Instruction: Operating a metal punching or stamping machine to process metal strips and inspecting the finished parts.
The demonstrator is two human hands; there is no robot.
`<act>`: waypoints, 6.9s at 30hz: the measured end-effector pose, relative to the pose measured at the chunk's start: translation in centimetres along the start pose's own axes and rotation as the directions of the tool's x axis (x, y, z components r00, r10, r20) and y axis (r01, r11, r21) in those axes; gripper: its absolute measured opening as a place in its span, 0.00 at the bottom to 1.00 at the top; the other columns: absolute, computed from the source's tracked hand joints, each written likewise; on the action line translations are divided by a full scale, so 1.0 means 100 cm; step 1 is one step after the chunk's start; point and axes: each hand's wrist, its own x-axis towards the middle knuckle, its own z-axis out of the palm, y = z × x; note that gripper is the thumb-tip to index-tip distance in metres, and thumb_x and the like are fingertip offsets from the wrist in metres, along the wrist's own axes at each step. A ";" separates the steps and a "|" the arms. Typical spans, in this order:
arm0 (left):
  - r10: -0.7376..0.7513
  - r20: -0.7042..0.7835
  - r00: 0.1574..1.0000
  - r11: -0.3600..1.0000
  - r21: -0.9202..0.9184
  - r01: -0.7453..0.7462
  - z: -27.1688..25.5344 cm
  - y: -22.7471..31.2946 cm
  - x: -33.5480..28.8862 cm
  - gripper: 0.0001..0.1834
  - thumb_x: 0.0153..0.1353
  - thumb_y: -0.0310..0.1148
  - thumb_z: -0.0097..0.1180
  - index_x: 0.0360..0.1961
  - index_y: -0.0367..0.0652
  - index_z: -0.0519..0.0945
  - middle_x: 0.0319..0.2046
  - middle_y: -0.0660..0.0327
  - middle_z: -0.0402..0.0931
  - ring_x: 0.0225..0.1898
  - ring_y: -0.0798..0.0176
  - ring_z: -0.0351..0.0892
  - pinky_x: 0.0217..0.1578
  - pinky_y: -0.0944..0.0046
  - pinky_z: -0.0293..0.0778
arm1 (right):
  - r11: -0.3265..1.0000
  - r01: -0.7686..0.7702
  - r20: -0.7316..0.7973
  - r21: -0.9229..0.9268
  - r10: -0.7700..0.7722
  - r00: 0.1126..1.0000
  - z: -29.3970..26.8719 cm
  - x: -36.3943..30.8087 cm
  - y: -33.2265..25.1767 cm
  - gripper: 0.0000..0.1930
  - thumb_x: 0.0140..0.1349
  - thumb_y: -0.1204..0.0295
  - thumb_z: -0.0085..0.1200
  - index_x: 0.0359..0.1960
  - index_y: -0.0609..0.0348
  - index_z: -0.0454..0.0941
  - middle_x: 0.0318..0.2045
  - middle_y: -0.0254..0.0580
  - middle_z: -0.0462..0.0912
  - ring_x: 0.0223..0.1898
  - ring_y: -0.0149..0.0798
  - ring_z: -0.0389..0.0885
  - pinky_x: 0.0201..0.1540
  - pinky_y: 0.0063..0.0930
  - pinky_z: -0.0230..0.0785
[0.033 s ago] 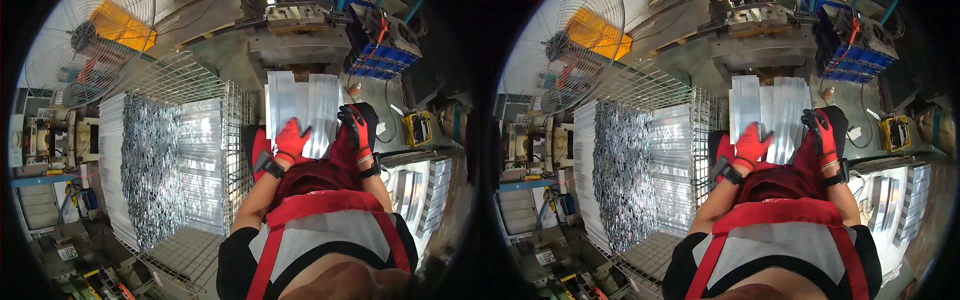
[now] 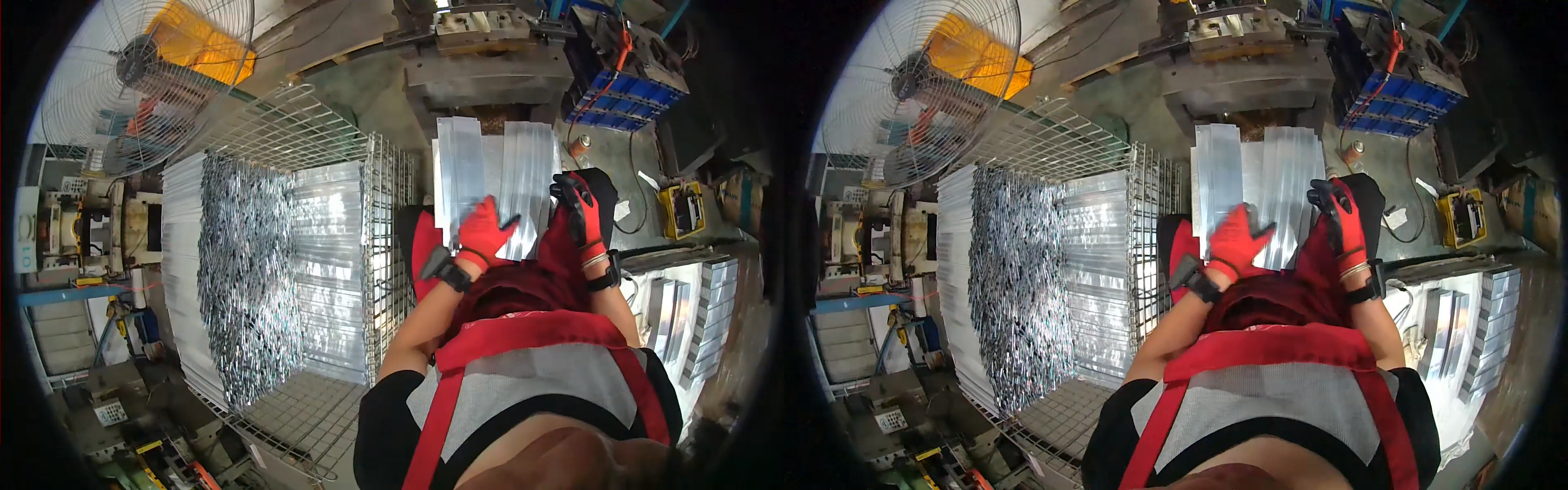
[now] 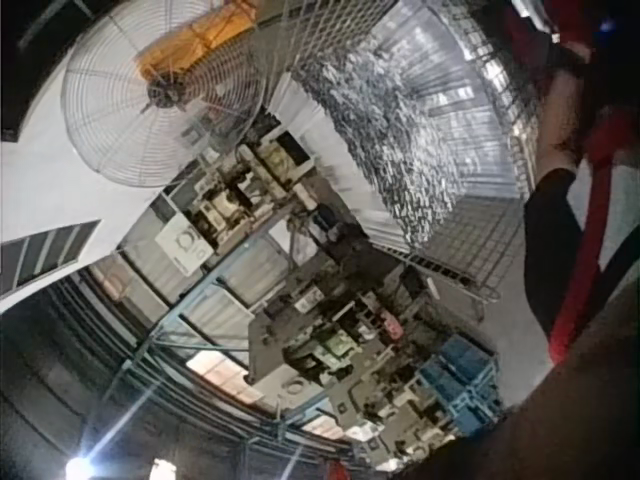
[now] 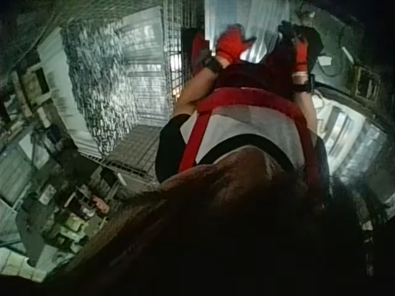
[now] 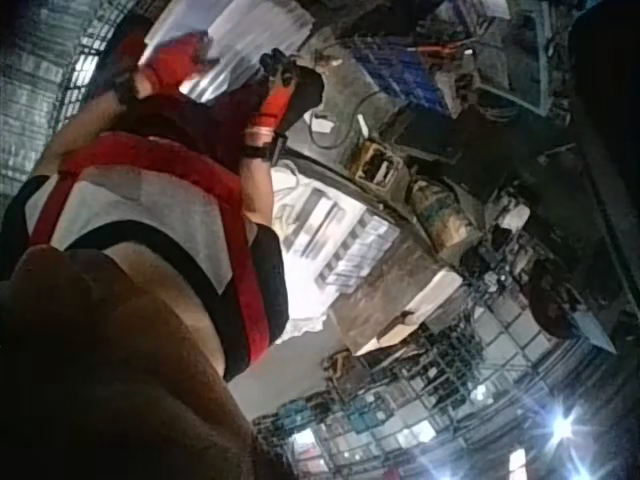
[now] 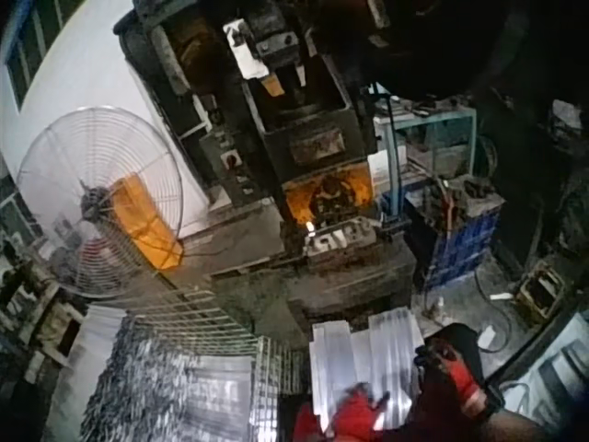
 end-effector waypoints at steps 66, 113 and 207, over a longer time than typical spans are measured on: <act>0.109 0.329 0.938 -0.147 -0.928 0.343 -0.055 0.032 0.118 0.18 0.63 0.53 0.49 0.38 0.50 0.67 0.23 0.64 0.69 0.16 0.59 0.78 0.08 0.69 0.68 | 0.983 0.154 -0.034 -0.097 -0.158 0.987 0.110 0.208 -0.045 0.08 0.54 0.69 0.55 0.19 0.52 0.73 0.18 0.20 0.67 0.23 0.20 0.61 0.26 0.19 0.54; 0.269 0.471 0.840 -0.249 -0.809 0.533 -0.069 0.046 0.090 0.32 0.64 0.58 0.41 0.59 0.44 0.64 0.34 0.45 0.79 0.28 0.56 0.83 0.23 0.67 0.77 | 0.931 0.209 0.082 -0.298 -0.193 0.978 0.075 0.227 -0.043 0.10 0.54 0.66 0.59 0.21 0.55 0.74 0.18 0.23 0.69 0.22 0.20 0.63 0.24 0.22 0.57; -0.063 0.384 0.921 0.323 -0.865 0.383 0.008 -0.007 -0.007 0.25 0.61 0.33 0.51 0.59 0.34 0.65 0.37 0.61 0.77 0.34 0.64 0.78 0.37 0.61 0.74 | 0.992 -0.129 0.054 0.013 0.128 0.990 0.015 0.007 -0.009 0.25 0.65 0.56 0.47 0.55 0.63 0.69 0.42 0.43 0.78 0.41 0.36 0.78 0.48 0.32 0.71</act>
